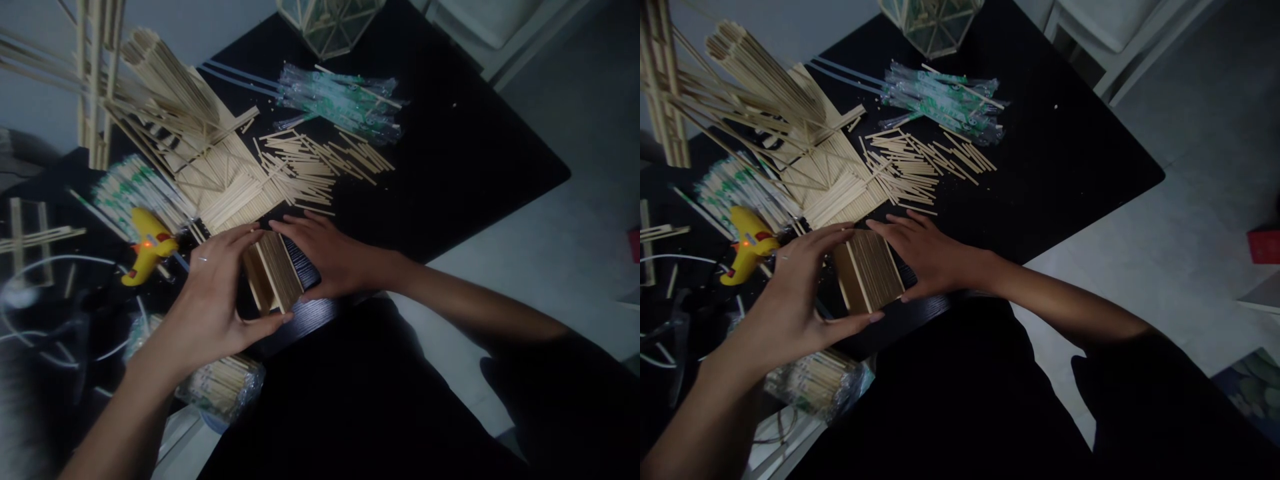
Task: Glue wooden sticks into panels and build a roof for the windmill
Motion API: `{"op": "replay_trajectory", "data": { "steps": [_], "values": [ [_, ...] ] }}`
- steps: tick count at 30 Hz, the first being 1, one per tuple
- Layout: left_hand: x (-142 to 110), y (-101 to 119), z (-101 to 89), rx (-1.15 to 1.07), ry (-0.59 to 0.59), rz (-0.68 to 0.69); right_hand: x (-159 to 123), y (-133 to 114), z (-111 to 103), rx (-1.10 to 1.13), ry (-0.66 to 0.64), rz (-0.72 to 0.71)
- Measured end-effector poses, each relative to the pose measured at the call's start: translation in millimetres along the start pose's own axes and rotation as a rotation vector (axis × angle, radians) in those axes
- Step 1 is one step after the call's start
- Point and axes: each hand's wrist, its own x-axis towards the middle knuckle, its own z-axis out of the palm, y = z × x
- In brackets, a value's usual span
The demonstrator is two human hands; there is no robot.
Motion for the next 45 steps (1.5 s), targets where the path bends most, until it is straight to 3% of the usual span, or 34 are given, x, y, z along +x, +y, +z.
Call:
{"op": "replay_trajectory", "data": {
  "steps": [16, 45],
  "values": [
    [0.5, 1.5, -5.5, 0.011, -0.078, -0.018, 1.0, 2.7, -1.7, -0.004, -0.021, -0.002],
    [-1.7, 2.3, -4.0, 0.067, -0.046, 0.014, -1.8, 1.5, -9.2, 0.044, -0.066, 0.004]
  ]
}}
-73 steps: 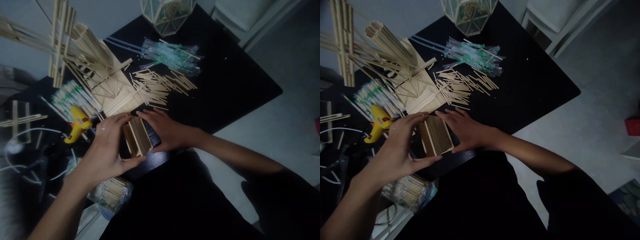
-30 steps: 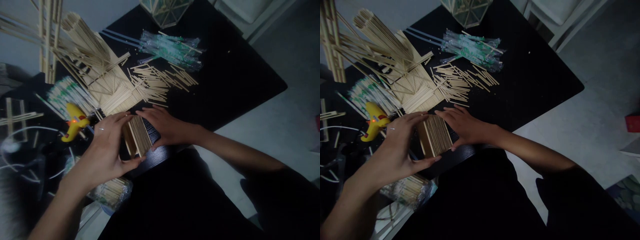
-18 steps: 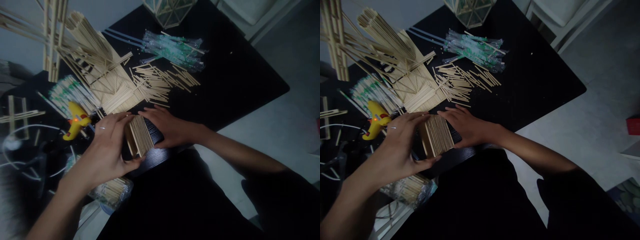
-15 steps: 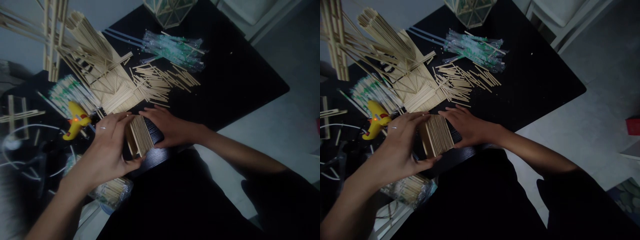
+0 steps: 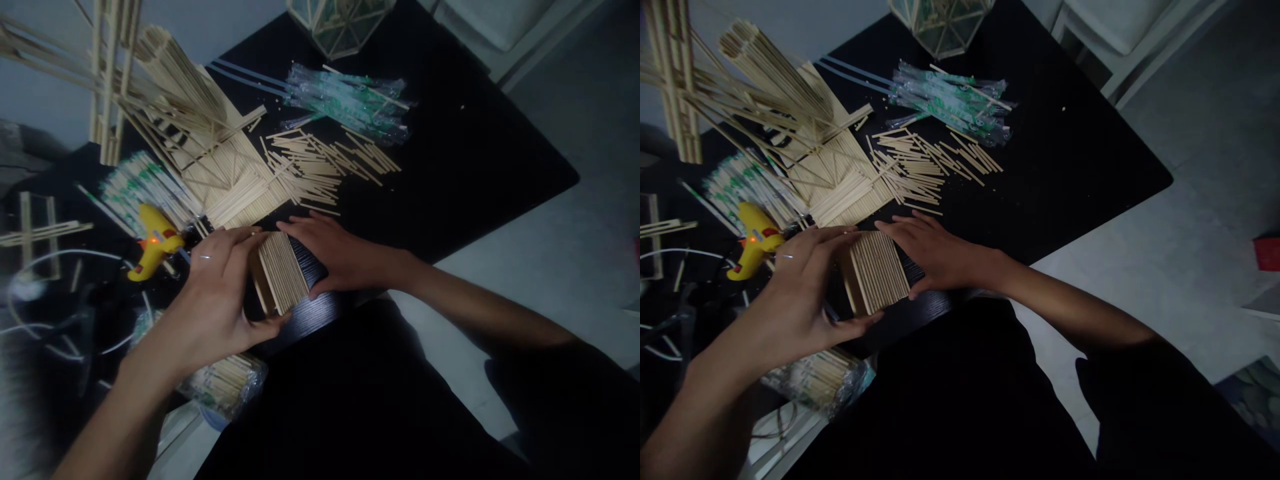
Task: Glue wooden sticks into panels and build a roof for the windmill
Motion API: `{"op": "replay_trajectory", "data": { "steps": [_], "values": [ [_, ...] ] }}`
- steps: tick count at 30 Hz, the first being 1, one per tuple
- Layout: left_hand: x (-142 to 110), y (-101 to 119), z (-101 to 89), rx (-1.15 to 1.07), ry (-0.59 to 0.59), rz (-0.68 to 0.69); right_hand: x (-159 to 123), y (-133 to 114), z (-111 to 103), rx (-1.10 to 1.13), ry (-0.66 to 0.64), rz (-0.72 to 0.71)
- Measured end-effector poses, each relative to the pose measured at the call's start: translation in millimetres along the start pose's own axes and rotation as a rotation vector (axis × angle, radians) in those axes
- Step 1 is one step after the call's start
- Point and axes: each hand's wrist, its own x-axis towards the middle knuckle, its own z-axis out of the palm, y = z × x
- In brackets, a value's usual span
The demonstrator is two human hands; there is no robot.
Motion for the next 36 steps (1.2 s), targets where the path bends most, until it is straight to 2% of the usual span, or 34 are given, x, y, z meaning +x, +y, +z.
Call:
{"op": "replay_trajectory", "data": {
  "steps": [5, 8, 13, 18, 23, 36],
  "values": [
    [-0.5, 1.3, 0.1, 0.032, -0.023, 0.008, 0.3, 0.4, 3.0, -0.028, 0.032, -0.006],
    [1.1, 3.1, 0.3, 0.051, 0.008, 0.026, -0.5, 1.4, 4.3, -0.053, 0.020, -0.009],
    [2.4, 3.1, 0.2, 0.051, -0.016, 0.024, -2.7, 3.8, 2.0, -0.051, 0.008, -0.002],
    [-0.7, 3.0, 0.7, 0.038, -0.018, -0.022, -5.0, 5.1, -4.9, -0.011, -0.042, -0.028],
    [0.7, 9.1, -1.0, 0.056, -0.036, -0.042, -5.2, 1.8, -4.3, -0.017, -0.023, -0.003],
    [3.0, 9.0, -1.5, 0.178, -0.056, 0.013, -6.7, -1.3, -3.3, -0.038, -0.029, 0.007]
  ]
}}
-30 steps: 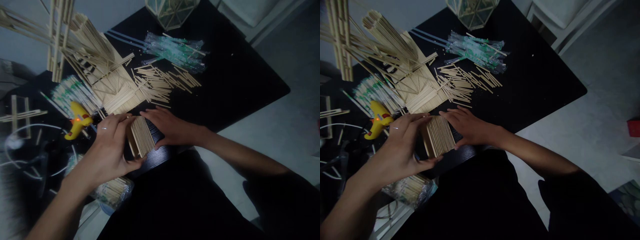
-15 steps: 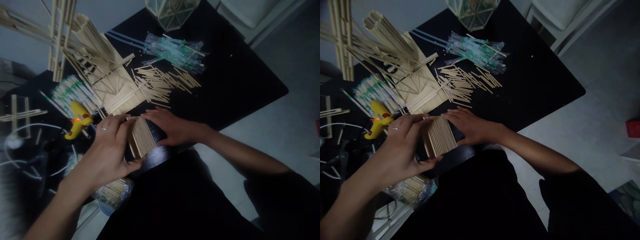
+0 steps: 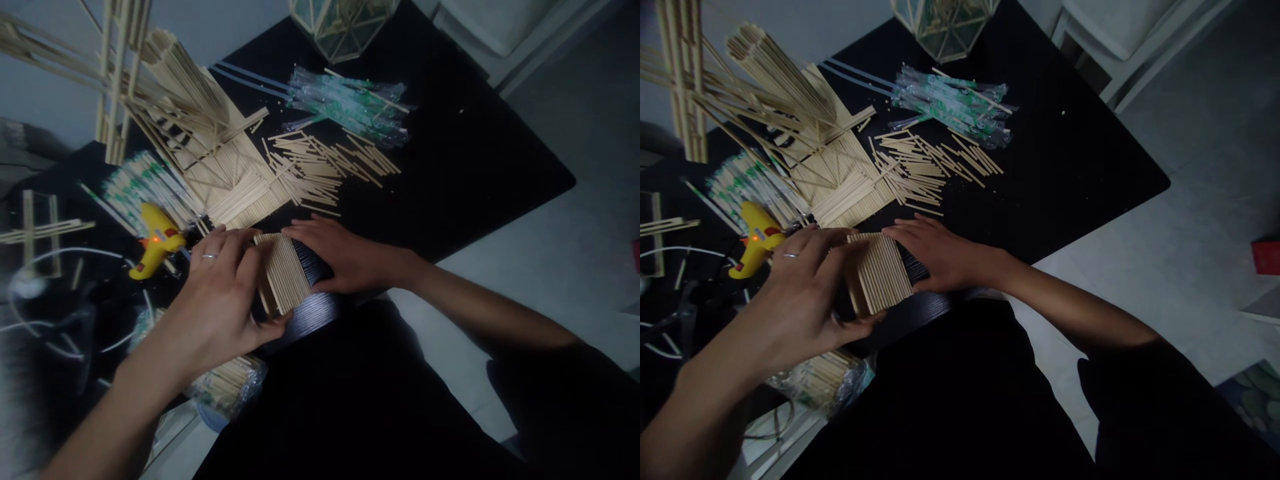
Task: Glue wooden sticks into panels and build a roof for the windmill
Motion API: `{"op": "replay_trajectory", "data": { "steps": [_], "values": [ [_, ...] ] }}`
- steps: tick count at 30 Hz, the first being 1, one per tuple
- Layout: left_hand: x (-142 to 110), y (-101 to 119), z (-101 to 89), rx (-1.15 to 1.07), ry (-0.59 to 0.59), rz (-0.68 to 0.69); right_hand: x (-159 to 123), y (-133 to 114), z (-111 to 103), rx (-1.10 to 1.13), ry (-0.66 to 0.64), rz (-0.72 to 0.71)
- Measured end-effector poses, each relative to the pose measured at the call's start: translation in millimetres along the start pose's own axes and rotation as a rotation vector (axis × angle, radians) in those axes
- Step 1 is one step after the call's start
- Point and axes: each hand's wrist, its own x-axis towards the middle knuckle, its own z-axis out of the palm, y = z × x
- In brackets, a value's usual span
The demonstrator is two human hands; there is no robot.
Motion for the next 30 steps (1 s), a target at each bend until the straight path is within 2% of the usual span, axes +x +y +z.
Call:
{"op": "replay_trajectory", "data": {
  "steps": [8, 21, 26, 30],
  "values": [
    [4.1, 2.7, -4.2, 0.062, -0.009, 0.021, 2.1, -13.5, 12.0, -0.032, 0.051, 0.047],
    [9.9, 8.7, -4.0, -0.012, 0.003, -0.004, 3.3, -10.2, 13.1, -0.008, 0.074, 0.071],
    [6.7, 7.3, -3.6, -0.061, 0.042, -0.004, 7.5, -14.4, 12.1, 0.026, 0.074, 0.051],
    [-5.5, -1.5, -7.9, -0.150, 0.082, -0.023, 10.5, -15.0, 12.7, 0.062, 0.099, 0.021]
  ]
}}
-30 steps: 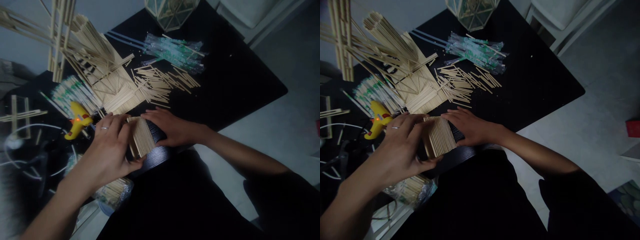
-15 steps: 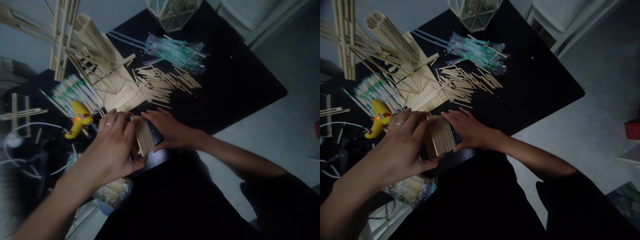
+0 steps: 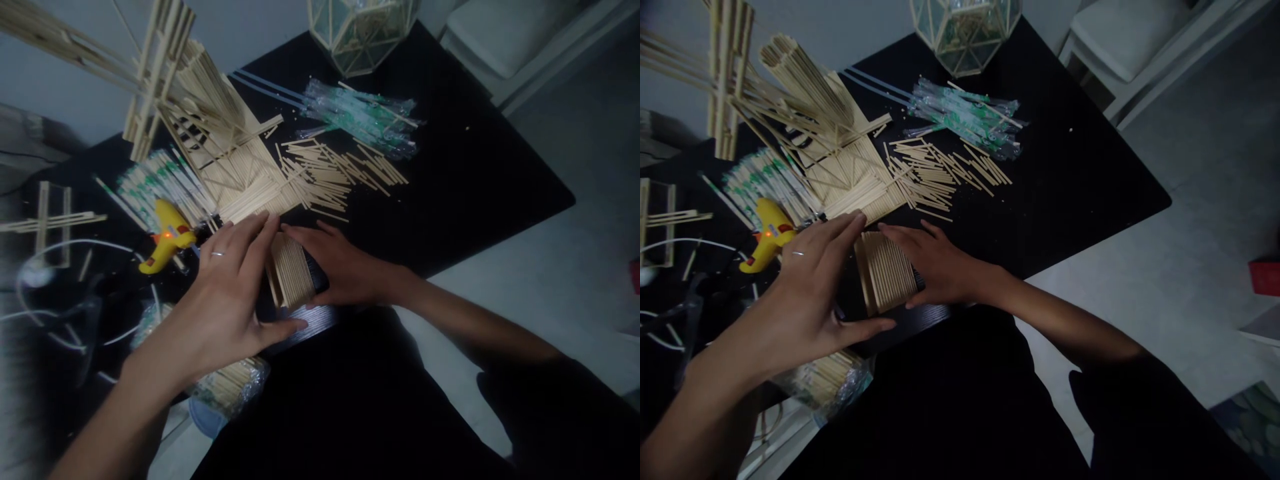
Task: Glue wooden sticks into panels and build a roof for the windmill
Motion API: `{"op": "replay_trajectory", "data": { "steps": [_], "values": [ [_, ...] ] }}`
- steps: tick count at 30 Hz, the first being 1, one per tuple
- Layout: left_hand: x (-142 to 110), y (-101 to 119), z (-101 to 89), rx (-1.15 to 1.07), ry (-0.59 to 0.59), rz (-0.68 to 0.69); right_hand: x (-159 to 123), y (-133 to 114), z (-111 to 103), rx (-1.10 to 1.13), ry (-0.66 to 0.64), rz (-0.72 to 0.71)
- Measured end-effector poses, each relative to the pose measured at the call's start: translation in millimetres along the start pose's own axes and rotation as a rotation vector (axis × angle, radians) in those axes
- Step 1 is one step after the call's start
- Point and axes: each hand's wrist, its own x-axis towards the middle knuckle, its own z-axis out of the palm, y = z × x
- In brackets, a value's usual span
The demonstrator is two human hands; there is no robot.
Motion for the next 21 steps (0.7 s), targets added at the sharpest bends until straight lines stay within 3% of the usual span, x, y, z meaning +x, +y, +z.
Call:
{"op": "replay_trajectory", "data": {
  "steps": [4, 8, 13, 21],
  "values": [
    [-19.1, -16.6, -3.0, -0.127, -0.018, -0.116, -0.2, 0.4, -1.6, -0.017, -0.011, -0.003],
    [-30.3, -28.7, 10.5, -0.222, -0.021, -0.147, 0.6, 0.2, -3.5, -0.001, -0.022, 0.007],
    [-27.4, -27.7, 27.7, -0.289, 0.011, -0.145, 2.6, 0.7, -3.3, 0.000, -0.028, 0.019],
    [-23.1, -27.1, 31.3, -0.342, 0.043, -0.127, 3.4, 0.2, -3.2, -0.025, -0.038, 0.047]
  ]
}}
